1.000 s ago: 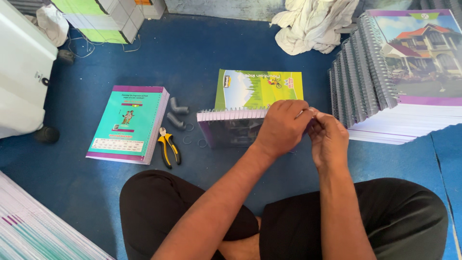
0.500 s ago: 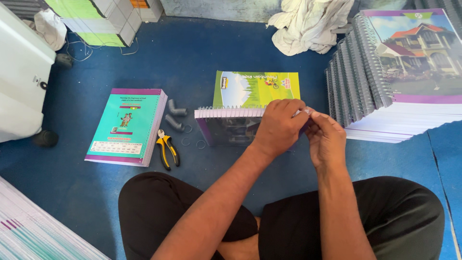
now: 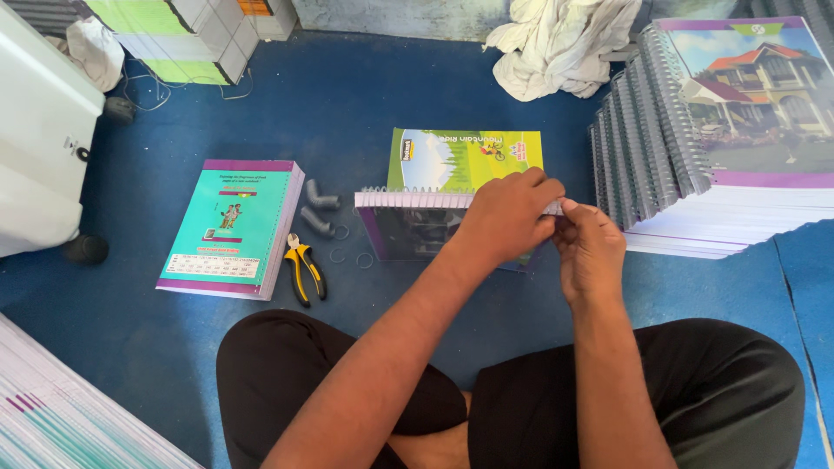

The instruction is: The person sits on the floor and assembles spiral-bound notebooks by inserting plastic coils into pre-punched pages. They handle the notebooks and coils by hand, aligning the pages and threading the coils through the holes to secure the binding.

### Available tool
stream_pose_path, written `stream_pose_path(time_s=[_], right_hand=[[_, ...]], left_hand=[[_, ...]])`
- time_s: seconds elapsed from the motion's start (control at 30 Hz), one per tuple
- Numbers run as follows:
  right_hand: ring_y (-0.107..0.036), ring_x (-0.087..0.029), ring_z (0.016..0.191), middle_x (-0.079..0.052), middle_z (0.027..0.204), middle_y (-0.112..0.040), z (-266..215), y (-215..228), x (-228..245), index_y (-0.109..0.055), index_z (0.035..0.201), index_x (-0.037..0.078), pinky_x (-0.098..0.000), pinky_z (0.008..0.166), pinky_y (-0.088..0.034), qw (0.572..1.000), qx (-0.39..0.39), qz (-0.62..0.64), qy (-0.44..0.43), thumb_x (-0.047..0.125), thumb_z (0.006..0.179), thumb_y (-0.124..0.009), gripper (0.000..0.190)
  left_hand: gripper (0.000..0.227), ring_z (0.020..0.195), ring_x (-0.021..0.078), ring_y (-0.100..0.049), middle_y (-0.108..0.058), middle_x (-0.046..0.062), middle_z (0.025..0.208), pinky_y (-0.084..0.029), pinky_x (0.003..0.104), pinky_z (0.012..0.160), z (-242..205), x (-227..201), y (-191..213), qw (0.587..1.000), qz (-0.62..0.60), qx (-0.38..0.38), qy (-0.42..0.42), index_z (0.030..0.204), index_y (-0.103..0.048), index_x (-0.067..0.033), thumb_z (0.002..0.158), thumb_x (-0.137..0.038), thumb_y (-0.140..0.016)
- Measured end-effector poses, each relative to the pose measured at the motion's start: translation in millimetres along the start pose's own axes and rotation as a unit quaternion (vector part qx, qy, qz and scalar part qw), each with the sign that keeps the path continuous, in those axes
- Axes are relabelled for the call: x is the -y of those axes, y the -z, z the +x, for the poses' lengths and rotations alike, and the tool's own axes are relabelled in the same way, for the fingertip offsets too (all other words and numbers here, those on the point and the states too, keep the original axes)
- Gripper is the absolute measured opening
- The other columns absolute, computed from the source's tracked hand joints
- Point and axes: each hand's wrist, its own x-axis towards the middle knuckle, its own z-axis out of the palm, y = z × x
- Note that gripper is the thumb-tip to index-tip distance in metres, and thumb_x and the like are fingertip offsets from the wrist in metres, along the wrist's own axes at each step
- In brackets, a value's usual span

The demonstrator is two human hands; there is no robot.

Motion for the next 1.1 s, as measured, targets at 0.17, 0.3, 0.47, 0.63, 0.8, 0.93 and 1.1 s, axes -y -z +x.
stream_pose_path(time_s=[0.17, 0.3, 0.47, 0.63, 0.8, 0.93, 1.1], right_hand=[[-0.06, -0.01, 0.073, -0.004, 0.086, -0.066, 5, 0, -10, -0.069, 0.089, 0.004, -0.0253, 0.072, -0.052, 0.996, -0.03, -0.041, 0.069, 0.01, 0.096, -0.072, 0.01], [-0.063, -0.009, 0.078, -0.005, 0.09, -0.068, 5, -1, -13, -0.068, 0.09, 0.002, -0.0239, 0.074, -0.054, 0.991, -0.033, -0.081, 0.102, 0.011, 0.097, -0.071, 0.011], [-0.066, -0.012, 0.096, -0.008, 0.109, -0.067, 4, 2, -8, -0.062, 0.117, 0.0, -0.025, 0.086, -0.056, 0.998, 0.024, -0.03, 0.052, 0.005, 0.097, -0.06, 0.021], [-0.063, -0.012, 0.103, -0.007, 0.124, -0.065, 5, 3, -10, -0.057, 0.138, -0.001, -0.0255, 0.088, -0.053, 0.981, 0.079, -0.167, 0.064, -0.004, 0.089, -0.052, 0.05], [-0.062, -0.012, 0.095, -0.007, 0.11, -0.067, 2, 0, -17, -0.06, 0.135, 0.001, -0.0268, 0.083, -0.053, 0.953, 0.067, -0.286, 0.068, -0.003, 0.085, -0.067, 0.051], [-0.065, -0.012, 0.101, -0.005, 0.111, -0.069, 6, -2, -21, -0.06, 0.127, 0.0, -0.0258, 0.09, -0.053, 0.971, 0.088, -0.214, 0.066, -0.002, 0.085, -0.071, 0.043], [-0.064, -0.014, 0.105, -0.007, 0.113, -0.068, 5, -5, -25, -0.054, 0.125, 0.001, -0.0285, 0.092, -0.053, 0.963, 0.103, -0.241, 0.067, -0.001, 0.083, -0.073, 0.046]], left_hand=[[0.025, 0.087, 0.034, -0.068, -0.063, 0.01, 0.094, -0.054, 0.048, 0.072, -3, 2, -3, 1.0, -0.011, -0.001, 0.004, 0.096, -0.06, -0.0103, 0.078, -0.022, -0.073], [0.023, 0.087, 0.0343, -0.067, -0.063, 0.011, 0.093, -0.054, 0.049, 0.072, -5, 1, -6, 1.0, -0.004, -0.008, 0.006, 0.096, -0.059, -0.0094, 0.081, -0.021, -0.073], [0.028, 0.088, 0.0341, -0.067, -0.064, 0.011, 0.094, -0.053, 0.048, 0.073, -5, 0, -3, 1.0, 0.0, -0.021, -0.002, 0.102, -0.057, -0.0086, 0.081, -0.021, -0.073], [0.046, 0.087, 0.0325, -0.068, -0.067, 0.01, 0.094, -0.051, 0.049, 0.072, -12, 3, 6, 0.995, 0.098, 0.03, 0.008, 0.112, -0.059, -0.008, 0.074, -0.026, -0.079], [0.05, 0.089, 0.0322, -0.069, -0.069, 0.011, 0.095, -0.047, 0.051, 0.079, -45, 39, 57, 0.977, 0.19, 0.069, 0.067, 0.116, -0.065, -0.0099, 0.072, -0.027, -0.082], [0.047, 0.097, 0.0329, -0.067, -0.07, 0.011, 0.1, -0.048, 0.049, 0.085, -83, 73, 113, 0.98, 0.176, 0.008, 0.096, 0.109, -0.067, -0.0089, 0.067, -0.021, -0.085], [0.042, 0.104, 0.0245, -0.07, -0.073, 0.011, 0.104, -0.052, 0.036, 0.092, -121, 98, 123, 0.945, -0.071, -0.027, 0.318, 0.112, -0.066, -0.0045, 0.076, -0.012, -0.086]])
